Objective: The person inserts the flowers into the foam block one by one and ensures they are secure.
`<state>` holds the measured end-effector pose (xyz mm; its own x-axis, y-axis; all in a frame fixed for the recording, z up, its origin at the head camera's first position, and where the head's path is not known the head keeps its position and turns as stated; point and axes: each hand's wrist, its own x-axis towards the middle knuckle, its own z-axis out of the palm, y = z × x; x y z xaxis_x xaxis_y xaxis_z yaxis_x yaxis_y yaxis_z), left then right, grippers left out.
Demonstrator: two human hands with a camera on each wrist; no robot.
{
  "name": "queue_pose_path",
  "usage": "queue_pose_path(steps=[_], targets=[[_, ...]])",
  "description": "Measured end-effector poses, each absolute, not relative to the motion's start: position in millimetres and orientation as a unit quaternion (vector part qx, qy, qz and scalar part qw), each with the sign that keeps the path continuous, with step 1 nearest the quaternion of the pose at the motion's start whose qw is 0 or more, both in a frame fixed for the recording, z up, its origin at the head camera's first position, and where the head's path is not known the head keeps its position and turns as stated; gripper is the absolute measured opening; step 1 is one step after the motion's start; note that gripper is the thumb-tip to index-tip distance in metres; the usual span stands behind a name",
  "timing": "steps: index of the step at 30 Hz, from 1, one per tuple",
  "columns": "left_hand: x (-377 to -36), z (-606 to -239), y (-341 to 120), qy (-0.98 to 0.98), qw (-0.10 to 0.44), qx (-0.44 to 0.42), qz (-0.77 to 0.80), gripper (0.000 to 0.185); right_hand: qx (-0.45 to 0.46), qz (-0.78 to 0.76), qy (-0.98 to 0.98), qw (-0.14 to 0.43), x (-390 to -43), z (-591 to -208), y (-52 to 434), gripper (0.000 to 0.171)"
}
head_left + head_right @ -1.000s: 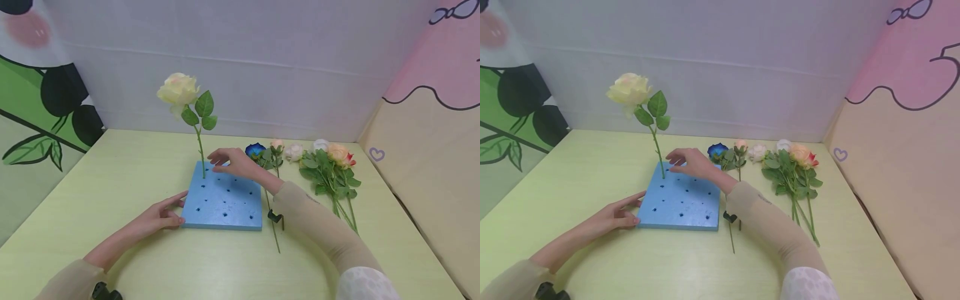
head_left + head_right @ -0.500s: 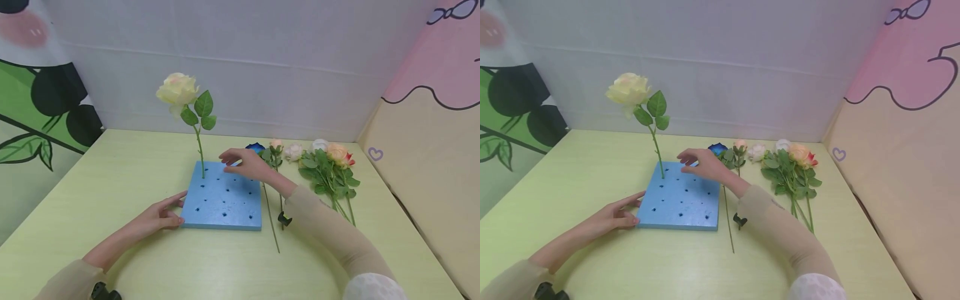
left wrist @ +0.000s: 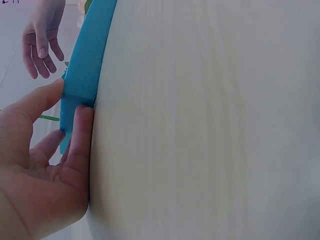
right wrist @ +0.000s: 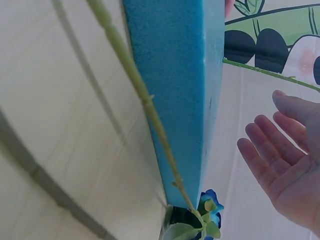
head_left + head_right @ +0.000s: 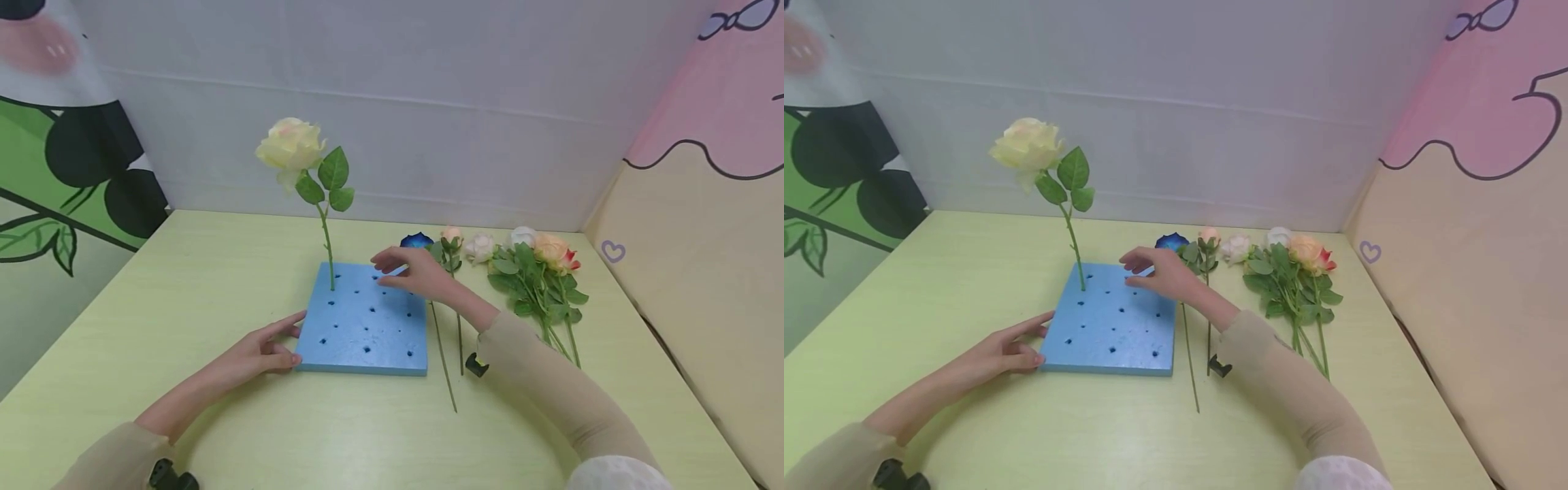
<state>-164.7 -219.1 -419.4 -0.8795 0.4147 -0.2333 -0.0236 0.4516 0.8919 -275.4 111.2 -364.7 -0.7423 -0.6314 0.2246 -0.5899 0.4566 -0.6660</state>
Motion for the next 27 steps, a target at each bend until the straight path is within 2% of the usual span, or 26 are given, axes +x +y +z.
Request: queue_pose_path(steps=[27], targets=[[-163, -417, -218, 0.837, 0.212, 0.111, 0.492, 0.080, -0.325, -0.399, 0.857, 0.009, -263, -369, 165, 0.038]])
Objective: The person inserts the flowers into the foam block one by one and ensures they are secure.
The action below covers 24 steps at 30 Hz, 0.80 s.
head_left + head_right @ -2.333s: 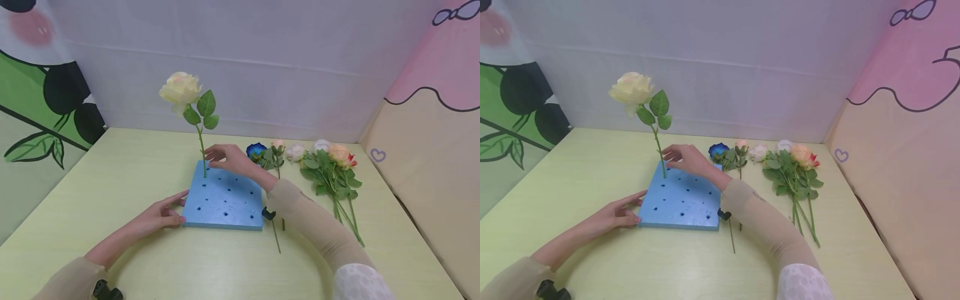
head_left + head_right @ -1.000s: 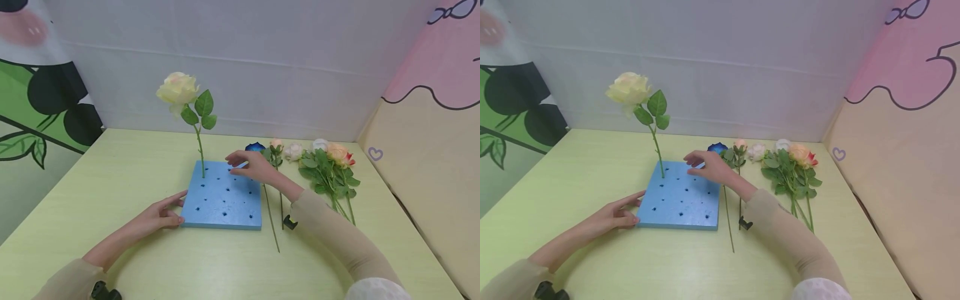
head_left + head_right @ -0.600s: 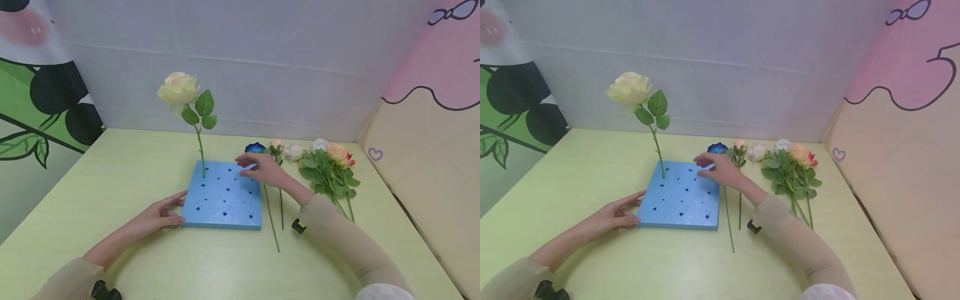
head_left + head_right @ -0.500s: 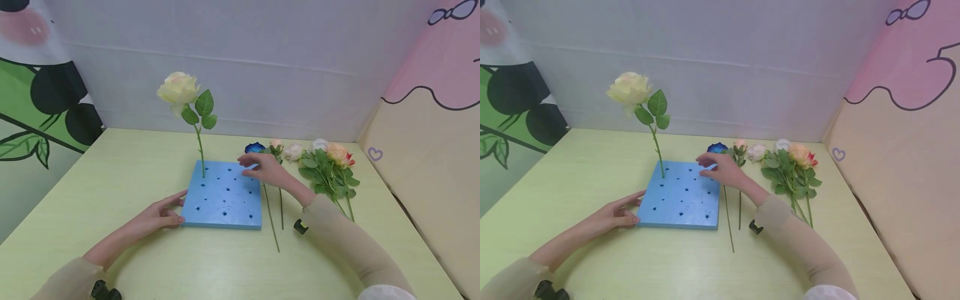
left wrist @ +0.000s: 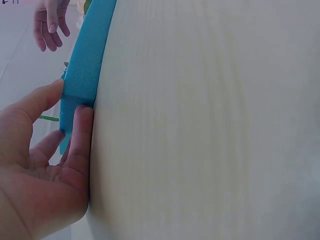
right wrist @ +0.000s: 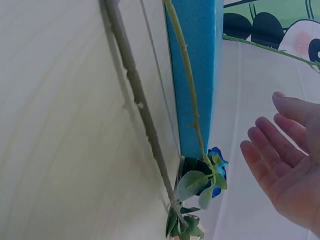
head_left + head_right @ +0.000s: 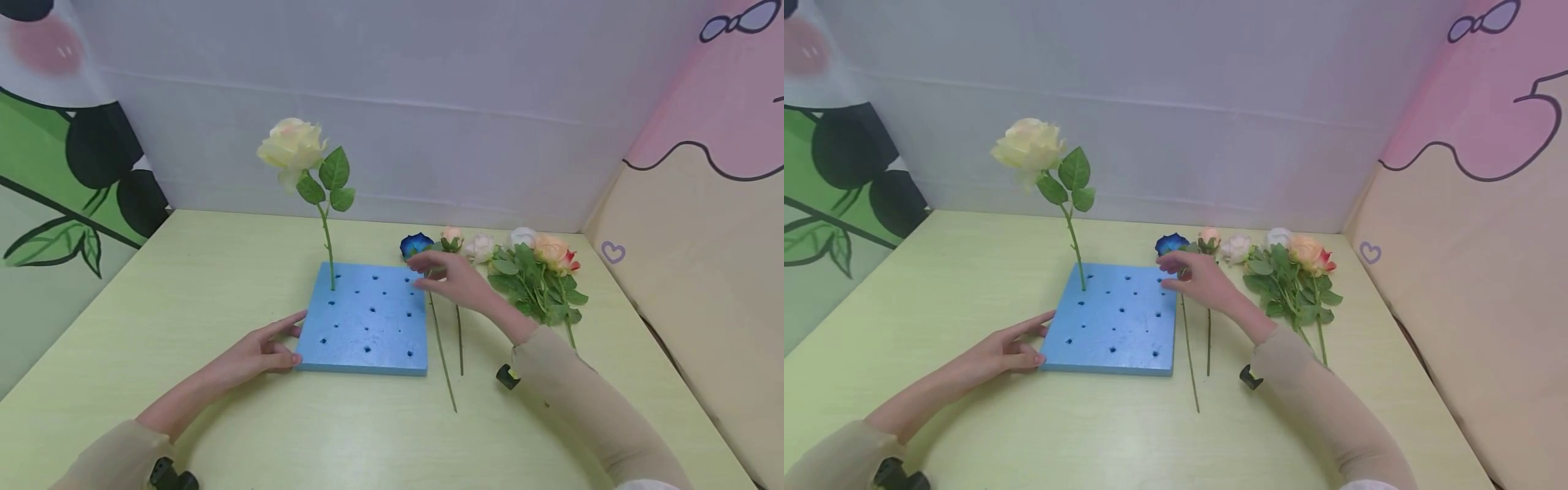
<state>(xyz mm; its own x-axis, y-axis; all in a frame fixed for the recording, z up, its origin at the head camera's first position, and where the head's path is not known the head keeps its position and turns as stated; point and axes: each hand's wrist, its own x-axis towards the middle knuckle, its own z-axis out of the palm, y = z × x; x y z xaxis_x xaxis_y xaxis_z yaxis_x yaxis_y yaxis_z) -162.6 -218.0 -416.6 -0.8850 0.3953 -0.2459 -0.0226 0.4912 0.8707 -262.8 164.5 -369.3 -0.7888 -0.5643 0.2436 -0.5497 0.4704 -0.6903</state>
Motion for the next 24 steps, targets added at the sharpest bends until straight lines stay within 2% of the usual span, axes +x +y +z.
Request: queue_pose_path(steps=[15, 24], targets=[[-164, -415, -216, 0.837, 0.213, 0.115, 0.491, 0.081, -0.264, -0.394, 0.880, -0.004, -245, -366, 207, 0.039], [-164, -418, -217, 0.827, 0.223, 0.103, 0.506, 0.081, -0.235, -0.380, 0.894, -0.034, -235, -370, 240, 0.042]])
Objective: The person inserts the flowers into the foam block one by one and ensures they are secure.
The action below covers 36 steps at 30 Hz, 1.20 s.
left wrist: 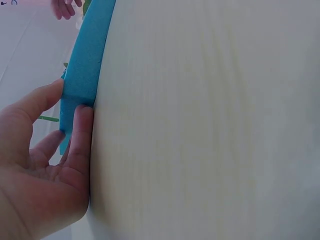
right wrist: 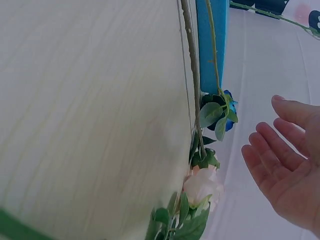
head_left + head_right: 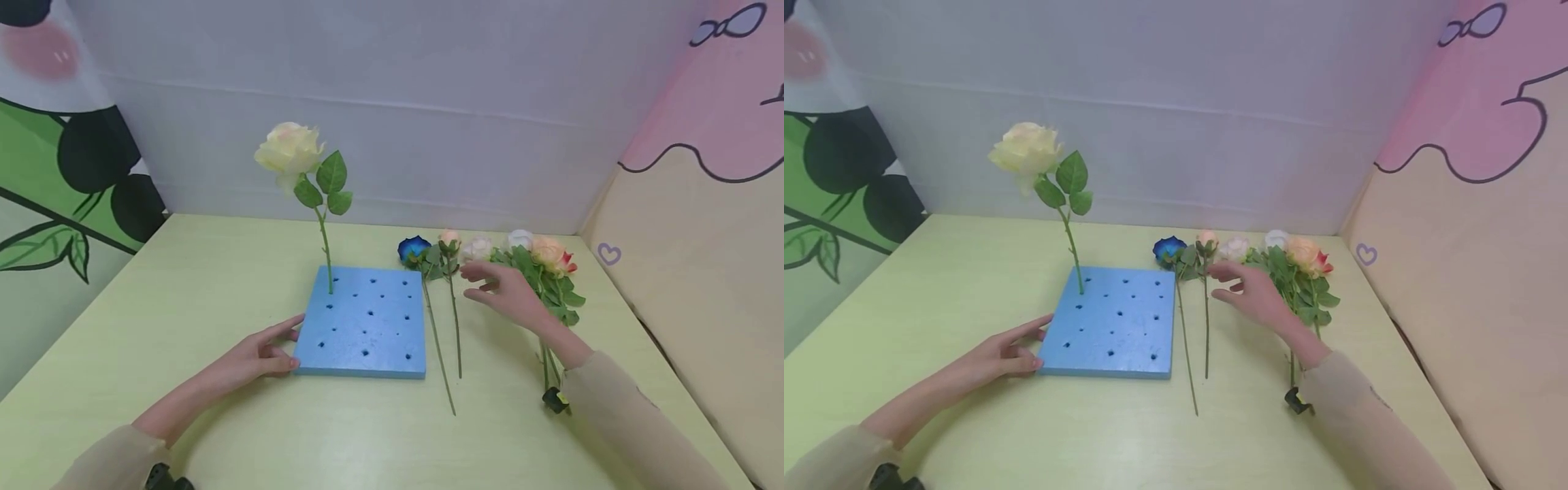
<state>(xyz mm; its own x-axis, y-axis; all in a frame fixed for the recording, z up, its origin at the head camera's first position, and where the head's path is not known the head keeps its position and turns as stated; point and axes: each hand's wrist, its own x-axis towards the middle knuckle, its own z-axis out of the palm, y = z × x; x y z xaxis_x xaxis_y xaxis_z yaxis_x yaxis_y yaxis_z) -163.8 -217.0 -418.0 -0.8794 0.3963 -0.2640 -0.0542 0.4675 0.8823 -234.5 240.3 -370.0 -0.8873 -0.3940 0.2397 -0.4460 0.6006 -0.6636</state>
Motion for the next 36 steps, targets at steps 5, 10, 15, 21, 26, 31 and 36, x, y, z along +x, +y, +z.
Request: queue_pose_path(steps=[5, 10, 15, 21, 26, 31, 36], targets=[[-163, -419, -217, 0.828, 0.220, 0.109, 0.504, 0.080, 0.212, 0.369, -0.903, 0.053, -227, -364, 262, 0.040], [-163, -417, -217, 0.827, 0.222, 0.110, 0.504, 0.081, 0.194, 0.355, -0.911, 0.077, -222, -357, 284, 0.037], [-164, -416, -217, 0.824, 0.225, 0.109, 0.509, 0.080, 0.172, 0.350, -0.917, 0.086, -214, -353, 303, 0.039], [-165, -417, -217, 0.825, 0.222, 0.114, 0.506, 0.080, 0.161, 0.355, -0.916, 0.099, -205, -354, 319, 0.039], [-165, -418, -217, 0.824, 0.225, 0.111, 0.509, 0.080, 0.155, 0.352, -0.916, 0.112, -201, -357, 329, 0.040], [-166, -419, -216, 0.820, 0.225, 0.117, 0.514, 0.081, 0.146, 0.355, -0.916, 0.112, -198, -360, 336, 0.042], [-167, -420, -217, 0.819, 0.227, 0.110, 0.515, 0.080, 0.135, 0.358, -0.918, 0.105, -192, -361, 339, 0.046]])
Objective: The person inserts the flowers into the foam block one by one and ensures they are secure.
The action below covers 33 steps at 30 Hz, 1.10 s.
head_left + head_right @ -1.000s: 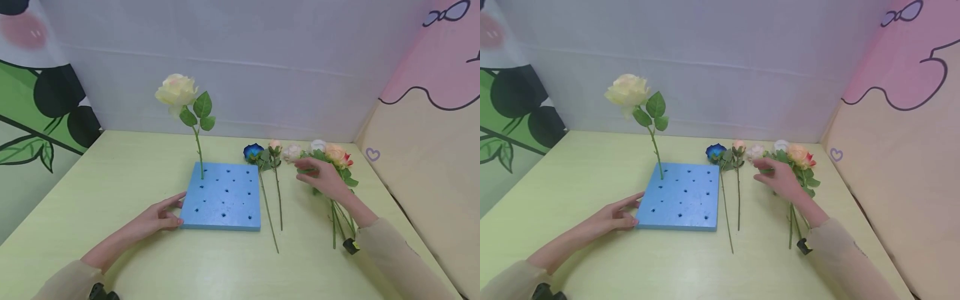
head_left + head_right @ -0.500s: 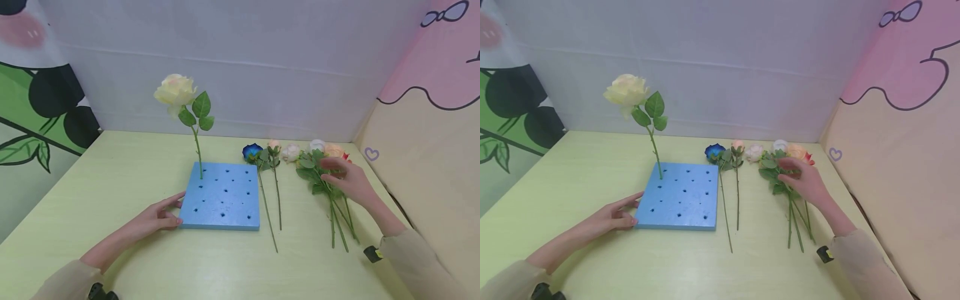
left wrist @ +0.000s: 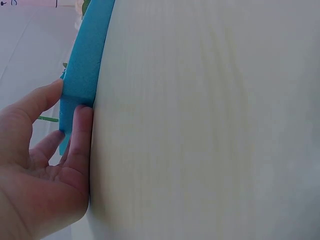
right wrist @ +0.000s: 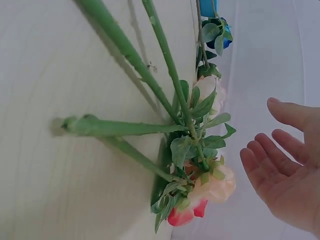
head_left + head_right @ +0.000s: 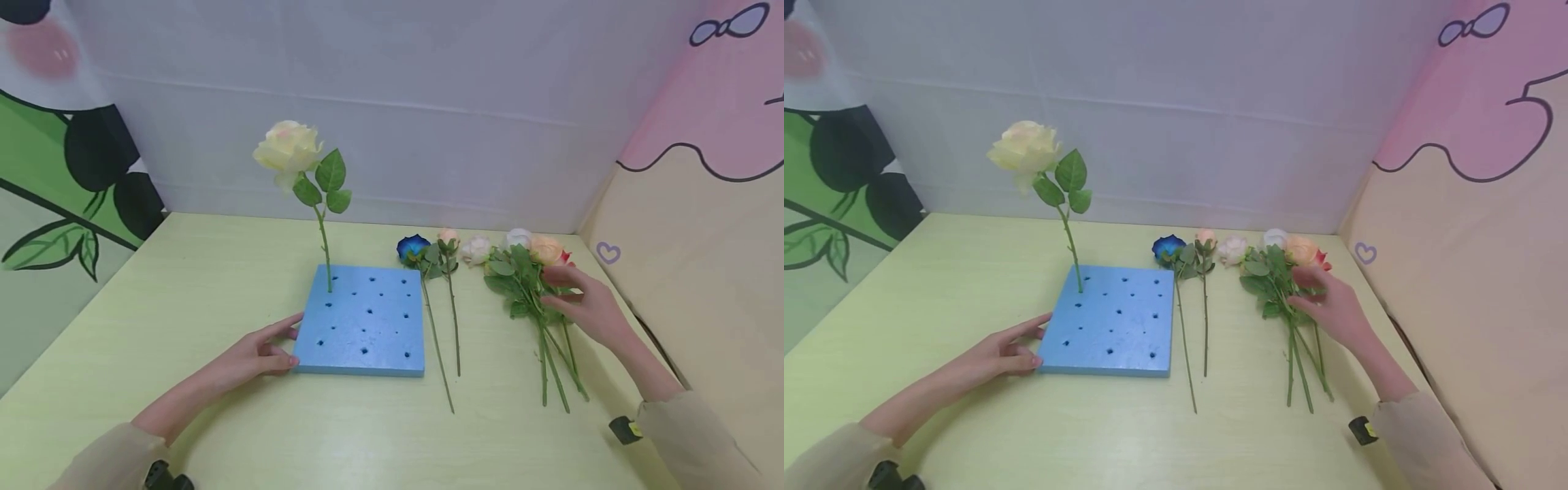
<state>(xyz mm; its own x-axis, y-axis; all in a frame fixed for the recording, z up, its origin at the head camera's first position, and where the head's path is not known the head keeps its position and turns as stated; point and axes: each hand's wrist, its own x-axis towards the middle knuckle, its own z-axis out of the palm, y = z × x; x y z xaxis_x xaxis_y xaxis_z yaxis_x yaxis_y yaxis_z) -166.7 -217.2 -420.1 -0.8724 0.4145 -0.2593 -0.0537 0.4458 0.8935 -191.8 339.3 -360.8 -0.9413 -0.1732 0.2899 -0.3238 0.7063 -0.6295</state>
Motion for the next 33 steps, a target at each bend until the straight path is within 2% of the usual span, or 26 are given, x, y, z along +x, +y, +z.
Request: queue_pose_path(steps=[6, 13, 25, 33], targets=[[-167, -420, -218, 0.823, 0.226, 0.109, 0.510, 0.080, 0.128, 0.337, -0.928, 0.091, -185, -363, 344, 0.055], [-166, -419, -218, 0.822, 0.229, 0.107, 0.510, 0.080, 0.115, 0.308, -0.941, 0.079, -184, -372, 350, 0.056], [-166, -419, -218, 0.820, 0.232, 0.104, 0.514, 0.080, 0.096, 0.302, -0.948, 0.015, -183, -382, 356, 0.064], [-167, -421, -218, 0.821, 0.226, 0.107, 0.513, 0.080, 0.093, 0.294, -0.951, 0.005, -182, -384, 355, 0.063]])
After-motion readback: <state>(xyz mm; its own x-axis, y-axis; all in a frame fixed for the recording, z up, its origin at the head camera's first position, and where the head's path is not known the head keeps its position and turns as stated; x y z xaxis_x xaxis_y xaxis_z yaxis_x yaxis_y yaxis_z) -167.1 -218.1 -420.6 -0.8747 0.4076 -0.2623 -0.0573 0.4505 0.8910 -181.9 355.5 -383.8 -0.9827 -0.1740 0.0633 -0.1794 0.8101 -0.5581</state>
